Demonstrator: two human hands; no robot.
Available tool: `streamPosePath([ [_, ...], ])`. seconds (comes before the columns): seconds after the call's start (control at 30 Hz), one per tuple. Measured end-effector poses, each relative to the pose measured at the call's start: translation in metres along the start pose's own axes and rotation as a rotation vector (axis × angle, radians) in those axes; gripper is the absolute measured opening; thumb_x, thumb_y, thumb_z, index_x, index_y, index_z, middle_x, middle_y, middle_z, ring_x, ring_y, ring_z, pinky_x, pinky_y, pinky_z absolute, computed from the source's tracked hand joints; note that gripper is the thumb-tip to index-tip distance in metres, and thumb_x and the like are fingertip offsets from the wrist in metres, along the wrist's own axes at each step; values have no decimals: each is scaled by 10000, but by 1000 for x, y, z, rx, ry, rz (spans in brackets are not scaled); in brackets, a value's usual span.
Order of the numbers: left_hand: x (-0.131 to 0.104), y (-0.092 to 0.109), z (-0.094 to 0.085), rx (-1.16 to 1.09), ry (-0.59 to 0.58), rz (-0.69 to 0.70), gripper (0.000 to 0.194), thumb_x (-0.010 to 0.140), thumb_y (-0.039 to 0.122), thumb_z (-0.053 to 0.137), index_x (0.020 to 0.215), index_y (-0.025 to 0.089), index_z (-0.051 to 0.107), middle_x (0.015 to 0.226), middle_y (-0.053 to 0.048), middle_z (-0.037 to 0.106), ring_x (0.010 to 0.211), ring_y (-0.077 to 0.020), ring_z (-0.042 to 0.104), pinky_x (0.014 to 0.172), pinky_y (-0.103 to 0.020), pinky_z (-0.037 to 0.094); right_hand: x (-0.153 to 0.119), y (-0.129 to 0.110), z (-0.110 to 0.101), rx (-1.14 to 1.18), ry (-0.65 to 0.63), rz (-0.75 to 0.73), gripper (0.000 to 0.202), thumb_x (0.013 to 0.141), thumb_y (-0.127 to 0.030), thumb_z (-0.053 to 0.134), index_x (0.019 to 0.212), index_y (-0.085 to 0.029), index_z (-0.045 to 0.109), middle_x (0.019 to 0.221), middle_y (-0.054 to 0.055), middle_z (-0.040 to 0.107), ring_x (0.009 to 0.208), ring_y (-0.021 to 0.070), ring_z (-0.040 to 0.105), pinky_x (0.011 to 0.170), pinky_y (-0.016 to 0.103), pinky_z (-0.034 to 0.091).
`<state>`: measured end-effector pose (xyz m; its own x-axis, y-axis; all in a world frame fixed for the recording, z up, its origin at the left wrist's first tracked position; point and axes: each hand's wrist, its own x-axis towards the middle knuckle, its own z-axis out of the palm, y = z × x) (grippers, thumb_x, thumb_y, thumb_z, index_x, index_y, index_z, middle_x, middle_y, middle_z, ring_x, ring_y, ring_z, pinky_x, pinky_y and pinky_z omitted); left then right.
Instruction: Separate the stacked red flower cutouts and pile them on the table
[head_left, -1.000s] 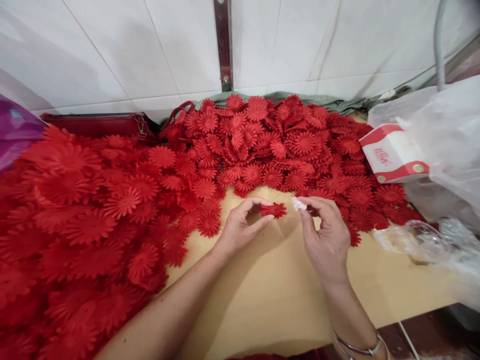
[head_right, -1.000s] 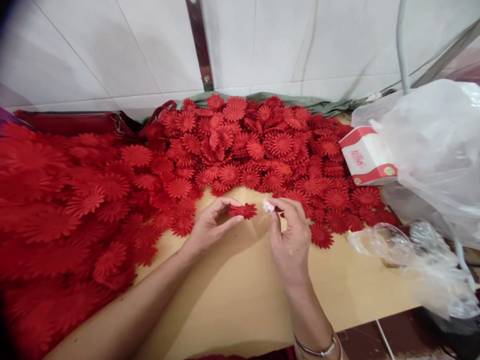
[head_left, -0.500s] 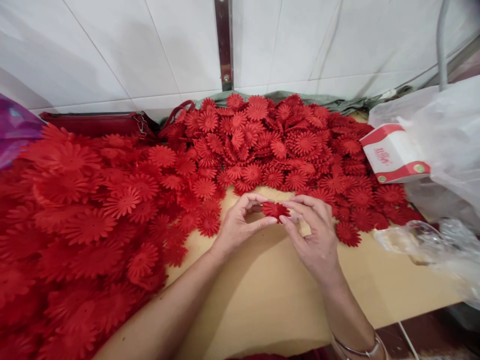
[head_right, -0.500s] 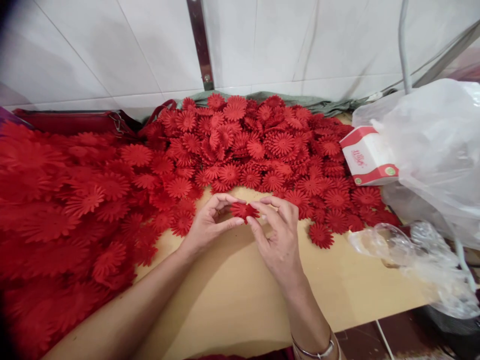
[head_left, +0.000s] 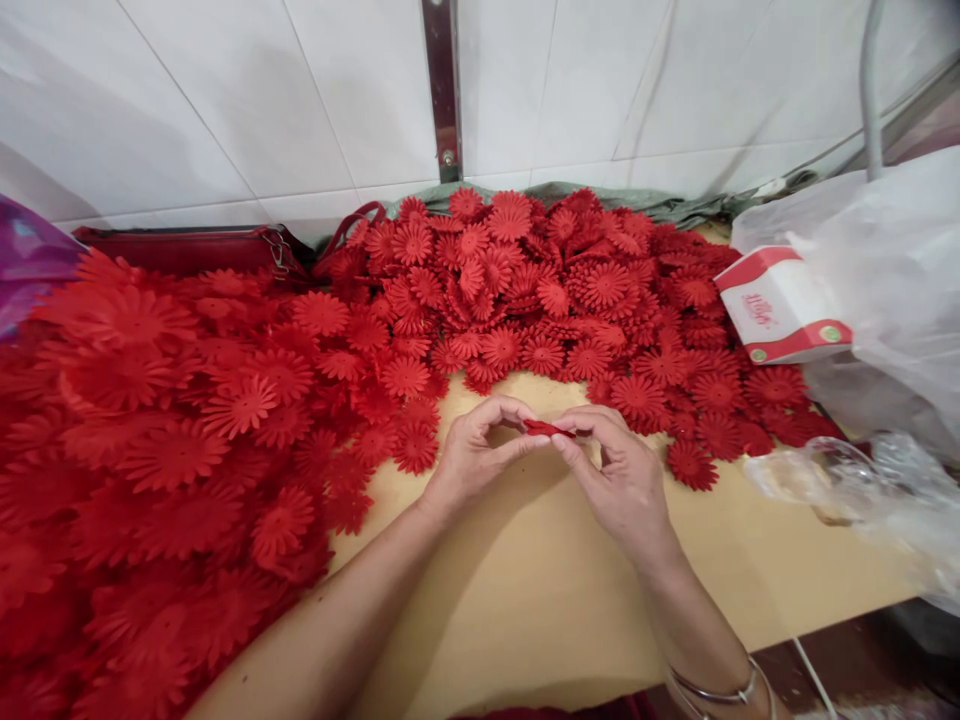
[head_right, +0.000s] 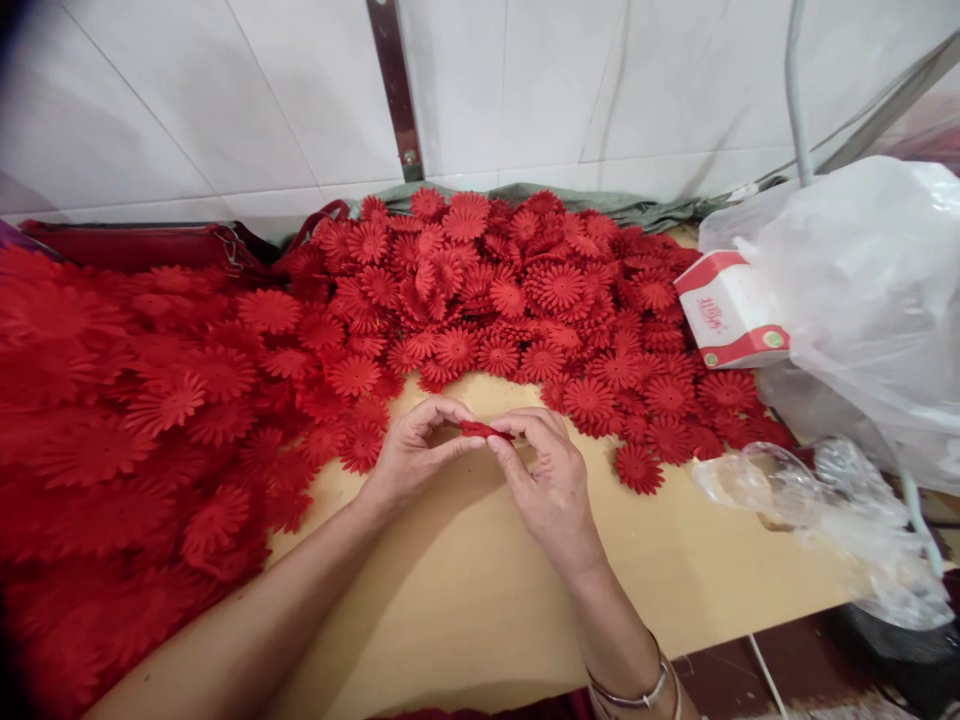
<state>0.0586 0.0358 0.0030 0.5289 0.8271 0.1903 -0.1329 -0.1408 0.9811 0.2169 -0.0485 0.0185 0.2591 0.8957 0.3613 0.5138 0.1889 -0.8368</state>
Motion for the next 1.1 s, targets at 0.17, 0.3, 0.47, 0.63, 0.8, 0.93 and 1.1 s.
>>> streamPosePath([
  [0.17,0,3,-1,27,-17,-16,220,814,328,800,923,167,697,916,-47,724,872,-154,669,847,-272,520,-3,3,4,95,-6,111,102,937,-297,630,1010,-228,647,995,43,670,965,194,639,886,358,518],
  [0.3,-1,5,-1,21,-16,-10,207,815,319,800,909,164,699,912,-46,724,875,-154,668,852,-271,517,-3,1,5,49,6,65,90,941,-291,615,993,-226,649,979,41,666,958,192,632,883,350,511],
  [0.47,0,3,2,-53,9,-31,251,808,307,806,957,170,657,922,-36,704,880,-144,664,861,-271,515,-2,-1,7,57,39,50,92,941,-294,622,998,-231,658,993,46,666,964,196,632,892,370,514],
  [0.63,2,2,4,-193,39,-123,381,749,315,854,1004,188,602,982,-27,703,889,-138,671,850,-270,520,-2,0,10,91,104,73,143,930,-282,646,1065,-237,661,1034,48,661,971,193,628,886,377,516],
  [0.8,0,2,4,-226,-51,-164,263,831,372,778,983,173,699,965,-43,750,861,-143,683,842,-268,521,-2,-2,11,101,117,53,168,918,-282,670,1082,-245,661,1055,49,653,971,188,617,849,358,519],
  [0.93,1,4,4,-246,-11,-192,261,805,400,797,899,171,713,854,-20,757,760,-126,679,769,-243,527,-2,-4,11,35,139,6,179,909,-272,690,1087,-256,686,1087,51,655,1020,196,619,876,369,518],
  [1.1,2,6,3,-226,-6,-214,268,774,402,821,815,156,723,832,-37,774,757,-148,699,767,-264,546,-2,-5,12,-1,164,-8,153,893,-268,711,1045,-252,702,1071,51,667,1037,207,638,932,398,522],
])
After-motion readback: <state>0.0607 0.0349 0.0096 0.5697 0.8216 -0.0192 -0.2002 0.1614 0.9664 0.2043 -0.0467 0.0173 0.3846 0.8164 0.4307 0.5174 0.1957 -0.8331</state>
